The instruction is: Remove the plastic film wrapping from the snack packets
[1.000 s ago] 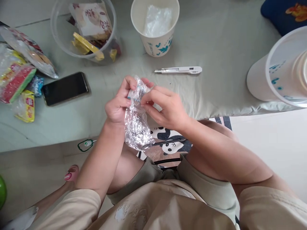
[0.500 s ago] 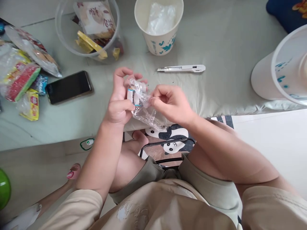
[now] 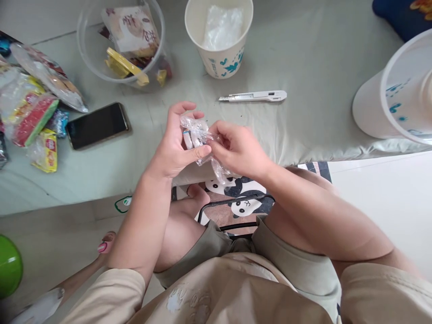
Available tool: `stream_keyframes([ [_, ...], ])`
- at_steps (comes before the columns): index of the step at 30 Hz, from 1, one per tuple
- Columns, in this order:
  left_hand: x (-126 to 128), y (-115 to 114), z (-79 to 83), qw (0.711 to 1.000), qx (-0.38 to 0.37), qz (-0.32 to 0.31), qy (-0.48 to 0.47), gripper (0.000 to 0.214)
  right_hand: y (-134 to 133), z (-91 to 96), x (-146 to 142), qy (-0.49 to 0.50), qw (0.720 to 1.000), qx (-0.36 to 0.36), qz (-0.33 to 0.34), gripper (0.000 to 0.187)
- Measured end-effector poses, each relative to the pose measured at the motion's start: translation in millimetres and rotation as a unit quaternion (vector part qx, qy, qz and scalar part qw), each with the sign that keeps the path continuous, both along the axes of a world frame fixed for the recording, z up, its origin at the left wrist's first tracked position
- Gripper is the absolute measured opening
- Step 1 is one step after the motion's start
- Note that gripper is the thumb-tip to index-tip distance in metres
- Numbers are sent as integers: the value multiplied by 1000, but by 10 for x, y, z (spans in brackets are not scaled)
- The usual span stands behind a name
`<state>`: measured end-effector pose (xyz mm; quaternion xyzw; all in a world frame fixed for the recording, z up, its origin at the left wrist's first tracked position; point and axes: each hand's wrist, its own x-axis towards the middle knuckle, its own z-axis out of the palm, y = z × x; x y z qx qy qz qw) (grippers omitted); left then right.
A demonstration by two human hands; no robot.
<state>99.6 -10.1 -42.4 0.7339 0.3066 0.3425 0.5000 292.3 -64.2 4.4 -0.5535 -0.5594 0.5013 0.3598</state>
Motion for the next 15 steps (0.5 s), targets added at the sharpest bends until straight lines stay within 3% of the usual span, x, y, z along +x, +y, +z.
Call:
stream_keyframes([
  [11, -155, 73, 145, 990, -137, -4, -35, 69, 66, 49, 188, 55, 998, 4, -12, 18],
  [15, -52, 28, 168, 988, -117, 79, -56, 58, 65, -21, 180, 92, 995, -6, -23, 15],
])
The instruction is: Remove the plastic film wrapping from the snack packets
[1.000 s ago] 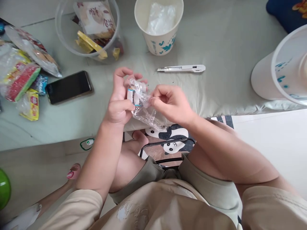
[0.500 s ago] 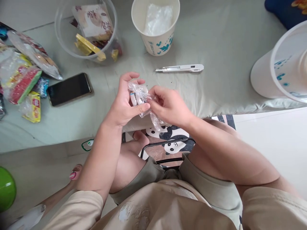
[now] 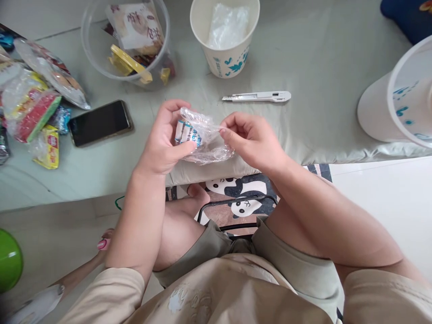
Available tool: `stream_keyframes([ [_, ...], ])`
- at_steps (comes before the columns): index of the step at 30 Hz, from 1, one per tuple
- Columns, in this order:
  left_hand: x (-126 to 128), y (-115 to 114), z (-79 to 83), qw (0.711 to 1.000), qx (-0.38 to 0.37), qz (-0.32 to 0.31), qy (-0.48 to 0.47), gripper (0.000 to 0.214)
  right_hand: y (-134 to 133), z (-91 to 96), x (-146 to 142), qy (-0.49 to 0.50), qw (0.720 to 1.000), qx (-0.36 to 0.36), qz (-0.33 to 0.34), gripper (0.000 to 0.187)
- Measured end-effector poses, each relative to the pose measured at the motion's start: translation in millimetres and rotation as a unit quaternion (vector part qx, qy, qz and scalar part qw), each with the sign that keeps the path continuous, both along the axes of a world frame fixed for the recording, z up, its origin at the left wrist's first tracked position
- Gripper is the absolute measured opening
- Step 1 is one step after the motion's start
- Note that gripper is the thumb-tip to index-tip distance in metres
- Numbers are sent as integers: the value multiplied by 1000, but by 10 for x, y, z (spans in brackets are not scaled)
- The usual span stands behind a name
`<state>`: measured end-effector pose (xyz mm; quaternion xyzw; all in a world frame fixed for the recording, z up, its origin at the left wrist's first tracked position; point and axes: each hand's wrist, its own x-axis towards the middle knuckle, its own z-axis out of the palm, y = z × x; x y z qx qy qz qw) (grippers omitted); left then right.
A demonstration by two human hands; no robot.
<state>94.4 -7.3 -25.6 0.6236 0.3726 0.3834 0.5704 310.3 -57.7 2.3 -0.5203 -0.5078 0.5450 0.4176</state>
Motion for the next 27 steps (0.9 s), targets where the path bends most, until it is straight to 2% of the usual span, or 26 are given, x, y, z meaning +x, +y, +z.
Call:
stream_keyframes([
  [2, 94, -44, -22, 998, 46, 53, -1, 52, -16, -47, -44, 17, 1000, -15, -4, 24],
  [4, 188, -93, -44, 994, 78, 78, -1, 46, -32, -68, -96, 4, 999, -36, 10, 34],
  [5, 227, -114, -49, 993, 84, 82, 0, 44, -36, -65, -117, -25, 999, -41, 18, 32],
  [7, 278, -141, -39, 993, 80, 90, 0, 42, -37, -38, -136, -117, 993, -22, 19, 14],
  [8, 288, -146, -26, 993, 71, 98, -1, 42, -33, -18, -132, -163, 987, -1, 12, 14],
  [11, 278, -133, 27, 991, 37, 127, -13, 45, -15, 32, -73, -237, 971, 41, 5, 33],
  [14, 244, -109, 50, 988, 32, 145, -44, 51, -3, 46, 14, -254, 964, 74, -2, 27],
  [17, 204, -75, 7, 986, 4, 146, -76, 53, 7, 39, 86, -264, 956, 126, -19, 18],
  [20, 146, -27, -68, 985, -57, 140, -77, 50, 15, 27, 124, -231, 968, 95, 22, 26],
  [22, 112, -4, -97, 985, -70, 139, -77, 47, 12, 20, 126, -217, 973, 70, 29, 26],
  [24, 104, -8, -92, 986, -67, 136, -70, 44, -1, 23, 112, -226, 969, 98, -25, 21],
  [27, 151, -55, -44, 989, -58, 129, -39, 40, -28, 59, 75, -176, 968, 159, -86, 36],
])
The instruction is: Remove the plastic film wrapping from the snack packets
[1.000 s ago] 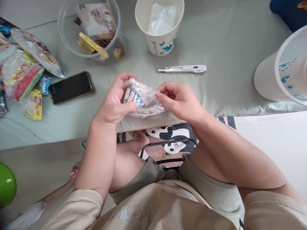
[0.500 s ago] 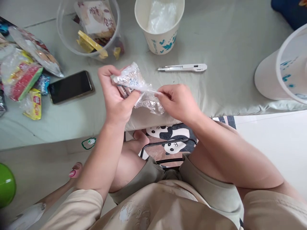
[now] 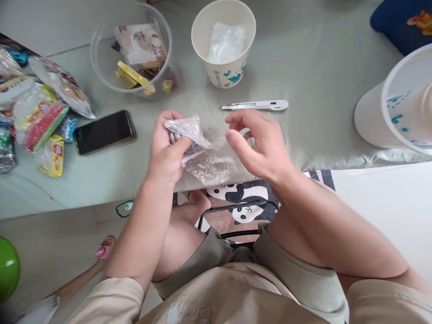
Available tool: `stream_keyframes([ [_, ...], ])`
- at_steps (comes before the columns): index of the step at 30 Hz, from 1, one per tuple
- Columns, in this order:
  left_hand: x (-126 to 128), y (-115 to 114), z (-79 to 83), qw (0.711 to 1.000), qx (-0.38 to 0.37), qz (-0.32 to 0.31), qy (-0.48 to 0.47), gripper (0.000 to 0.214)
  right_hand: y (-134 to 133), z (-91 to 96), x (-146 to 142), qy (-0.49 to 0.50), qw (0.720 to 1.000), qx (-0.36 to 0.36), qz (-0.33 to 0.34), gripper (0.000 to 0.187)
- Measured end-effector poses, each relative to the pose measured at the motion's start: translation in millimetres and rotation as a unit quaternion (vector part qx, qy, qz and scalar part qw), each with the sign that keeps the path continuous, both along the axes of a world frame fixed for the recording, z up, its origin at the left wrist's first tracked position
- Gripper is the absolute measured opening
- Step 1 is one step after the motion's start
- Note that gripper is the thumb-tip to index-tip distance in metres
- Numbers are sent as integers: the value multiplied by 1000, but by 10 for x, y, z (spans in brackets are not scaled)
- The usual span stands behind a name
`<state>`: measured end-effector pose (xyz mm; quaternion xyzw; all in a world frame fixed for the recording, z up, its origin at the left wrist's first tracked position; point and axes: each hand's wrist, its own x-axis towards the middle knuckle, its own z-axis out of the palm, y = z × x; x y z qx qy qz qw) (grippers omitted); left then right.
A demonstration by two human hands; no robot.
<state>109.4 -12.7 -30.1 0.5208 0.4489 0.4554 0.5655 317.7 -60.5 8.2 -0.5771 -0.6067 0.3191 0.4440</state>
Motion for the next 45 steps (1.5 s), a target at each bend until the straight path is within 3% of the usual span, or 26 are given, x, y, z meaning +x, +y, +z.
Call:
stream_keyframes([
  [2, 49, -32, 29, 1000, 8, -12, 10, 43, -9, 28, -22, 69, 997, -6, 20, 48],
  [4, 88, -48, 43, 999, 20, -33, 3, 48, -5, 36, -38, 88, 995, -30, 45, 45],
  [6, 110, -51, 49, 998, 20, -51, -14, 51, 3, 14, -51, 51, 994, -33, 93, 34],
  [9, 121, -55, 59, 997, -8, -60, -47, 50, 6, -55, -82, -7, 987, 10, 161, 38],
  [14, 112, -73, 87, 994, -57, -79, -53, 47, 1, -90, -144, -31, 993, 21, 109, 11],
  [20, 37, -38, 145, 991, -66, -107, -39, 43, 17, -35, -135, 97, 984, -59, 134, 36],
  [24, -54, 8, 196, 987, -98, -117, -55, 43, 39, -56, -105, 149, 971, -88, 166, 44],
  [29, -170, 47, 220, 969, -150, -171, -94, 51, 33, -65, -130, 118, 981, -52, 144, 40],
  [34, -142, 22, 210, 975, -130, -160, -80, 47, 2, -69, -211, 124, 976, -34, 176, 33],
  [39, -122, 3, 192, 968, -157, -166, -102, 47, 3, -95, -230, 84, 988, -25, 127, 28],
  [45, -89, 0, 199, 966, -176, -129, -135, 46, 5, -144, -191, 73, 977, 57, 191, 24],
])
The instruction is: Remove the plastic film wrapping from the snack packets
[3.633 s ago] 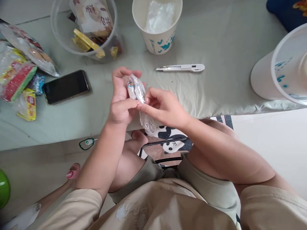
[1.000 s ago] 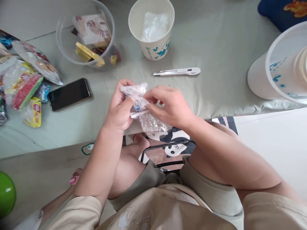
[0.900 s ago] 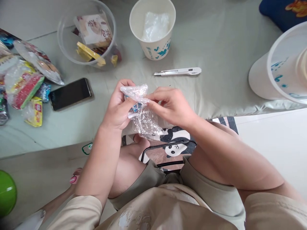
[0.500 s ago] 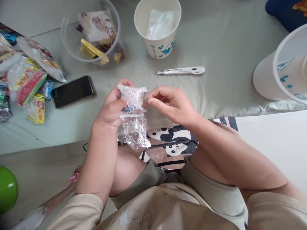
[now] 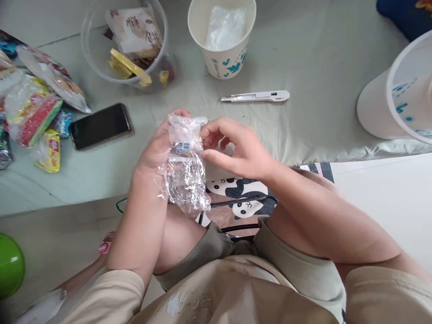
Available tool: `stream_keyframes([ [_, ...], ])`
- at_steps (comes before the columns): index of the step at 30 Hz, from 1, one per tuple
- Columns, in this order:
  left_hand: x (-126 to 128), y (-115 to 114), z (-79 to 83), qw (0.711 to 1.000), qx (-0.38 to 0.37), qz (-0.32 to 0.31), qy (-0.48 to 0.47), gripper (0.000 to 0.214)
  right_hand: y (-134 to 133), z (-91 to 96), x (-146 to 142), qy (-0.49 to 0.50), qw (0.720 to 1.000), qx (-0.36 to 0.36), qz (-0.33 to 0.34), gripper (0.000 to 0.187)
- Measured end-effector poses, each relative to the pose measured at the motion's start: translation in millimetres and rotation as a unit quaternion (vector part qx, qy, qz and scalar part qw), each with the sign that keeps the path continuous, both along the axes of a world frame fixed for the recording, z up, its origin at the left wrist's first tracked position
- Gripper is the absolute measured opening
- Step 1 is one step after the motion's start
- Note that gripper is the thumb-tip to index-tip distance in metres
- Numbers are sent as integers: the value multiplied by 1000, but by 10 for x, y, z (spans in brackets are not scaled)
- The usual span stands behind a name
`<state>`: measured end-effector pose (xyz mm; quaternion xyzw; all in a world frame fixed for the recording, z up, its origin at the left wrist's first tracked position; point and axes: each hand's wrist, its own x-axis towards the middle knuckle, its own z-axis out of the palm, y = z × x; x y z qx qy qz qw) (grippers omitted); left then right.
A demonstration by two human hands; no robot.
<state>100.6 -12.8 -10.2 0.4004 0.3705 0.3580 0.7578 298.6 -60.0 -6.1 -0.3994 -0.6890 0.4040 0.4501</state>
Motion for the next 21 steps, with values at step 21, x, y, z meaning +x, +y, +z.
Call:
stream_keyframes([
  [21, -168, 42, 104, 987, -58, -129, 74, 50, 196, 16, 222, 60, 973, -68, -214, 16],
])
